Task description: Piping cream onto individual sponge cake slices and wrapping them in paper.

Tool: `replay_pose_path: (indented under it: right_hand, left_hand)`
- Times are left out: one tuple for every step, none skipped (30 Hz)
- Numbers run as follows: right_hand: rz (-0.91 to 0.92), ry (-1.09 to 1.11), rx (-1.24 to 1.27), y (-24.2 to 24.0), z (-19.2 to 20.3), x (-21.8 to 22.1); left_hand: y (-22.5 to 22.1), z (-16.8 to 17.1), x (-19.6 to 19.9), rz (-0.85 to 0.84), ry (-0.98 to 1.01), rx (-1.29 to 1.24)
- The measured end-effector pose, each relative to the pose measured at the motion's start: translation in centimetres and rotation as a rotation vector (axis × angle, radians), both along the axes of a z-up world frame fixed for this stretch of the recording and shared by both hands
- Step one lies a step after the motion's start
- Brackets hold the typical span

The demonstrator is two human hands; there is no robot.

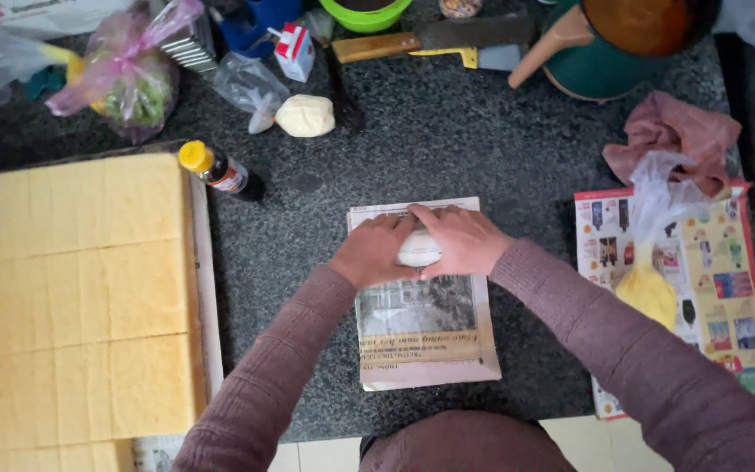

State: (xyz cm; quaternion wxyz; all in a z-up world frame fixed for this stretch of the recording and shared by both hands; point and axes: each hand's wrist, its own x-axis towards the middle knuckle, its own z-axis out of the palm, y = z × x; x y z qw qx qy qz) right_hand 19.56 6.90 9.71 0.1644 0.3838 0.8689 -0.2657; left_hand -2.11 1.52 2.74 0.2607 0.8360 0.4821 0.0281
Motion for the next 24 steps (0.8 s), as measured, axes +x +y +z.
replay_pose_path:
  right_hand:
    - [-0.021,0.031,-0.056,0.3,0.2,0.2]
    - [-0.043,0.063,-0.112,0.5,0.4,0.4]
    - [-0.048,0.064,-0.112,0.8,0.1,0.7]
    - [-0.052,0.051,-0.112,1.1,-0.2,1.0]
    - [-0.054,0.038,-0.111,1.5,-0.5,1.2]
    - [-0.058,0.038,-0.11,1.5,-0.5,1.3]
    - [-0.063,0.027,-0.108,1.5,-0.6,1.4]
    - [-0.069,0.016,-0.105,1.4,-0.6,1.5]
    - [-0.073,0.015,-0.106,1.6,-0.3,1.7]
    - [-0.097,0.014,-0.146,1.8,0.0,1.9]
    - [-0.121,0.013,-0.186,1.9,0.4,2.0]
    - [-0.124,0.013,-0.187,1.8,0.3,2.1]
    - [-0.147,0.023,-0.209,1.9,0.3,2.1]
    - [-0.17,0.032,-0.23,1.9,0.4,2.2]
    - [-0.172,0.033,-0.229,2.0,1.0,2.2]
    - [-0.204,0.033,-0.27,2.0,1.6,2.2]
    - [-0.235,0.034,-0.31,2.1,2.2,2.2]
    - [-0.237,0.035,-0.309,2.3,2.1,2.3]
    - [-0.241,0.023,-0.322,2.5,2.0,2.3]
    - [-0.246,0.011,-0.334,2.6,2.0,2.4]
    - [-0.25,0.015,-0.333,2.6,2.2,2.3]
    - [-0.255,0.003,-0.333,2.7,2.4,2.2]
    - [-0.264,-0.015,-0.336,2.6,2.6,2.4]
    - [-0.272,-0.015,-0.338,2.6,2.4,2.5]
  left_hand:
    - [0.1,0.6,-0.1,0.018,-0.013,-0.063]
    - [0.3,1.3,-0.3,0.035,-0.026,-0.126]
    - [0.4,1.6,-0.3,0.03,-0.024,-0.126]
    - [0.6,1.9,-0.4,0.051,-0.037,-0.153]
    - [0.8,2.1,-0.5,0.074,-0.05,-0.179]
    - [0.9,2.4,-0.5,0.07,-0.049,-0.179]
    - [1.0,2.7,-0.4,0.068,-0.041,-0.203]
    - [1.1,2.9,-0.4,0.065,-0.033,-0.226]
    - [1.3,2.9,-0.5,0.061,-0.034,-0.228]
    - [1.4,2.9,-0.7,0.08,-0.051,-0.266]
    - [1.6,2.9,-0.8,0.099,-0.068,-0.305]
    - [1.5,3.2,-1.0,0.095,-0.067,-0.307]
    - [1.6,3.5,-1.1,0.119,-0.116,-0.344]
    - [1.6,3.9,-1.3,0.143,-0.165,-0.38]
    - [1.7,4.1,-1.4,0.141,-0.164,-0.38]
    - [1.8,4.3,-1.5,0.164,-0.169,-0.396]
    - [1.9,4.5,-1.7,0.188,-0.173,-0.412]
    - [2.1,4.8,-1.7,0.186,-0.172,-0.411]
    - [2.2,5.2,-1.8,0.193,-0.194,-0.417]
    - [2.2,5.5,-1.9,0.2,-0.216,-0.423]
    - [2.3,5.2,-2.0,0.196,-0.211,-0.422]
    - [2.4,4.9,-2.1,0.205,-0.191,-0.419]
    - [2.4,4.4,-1.9,0.21,-0.175,-0.421]
    - [2.3,4.7,-1.7,0.203,-0.175,-0.424]
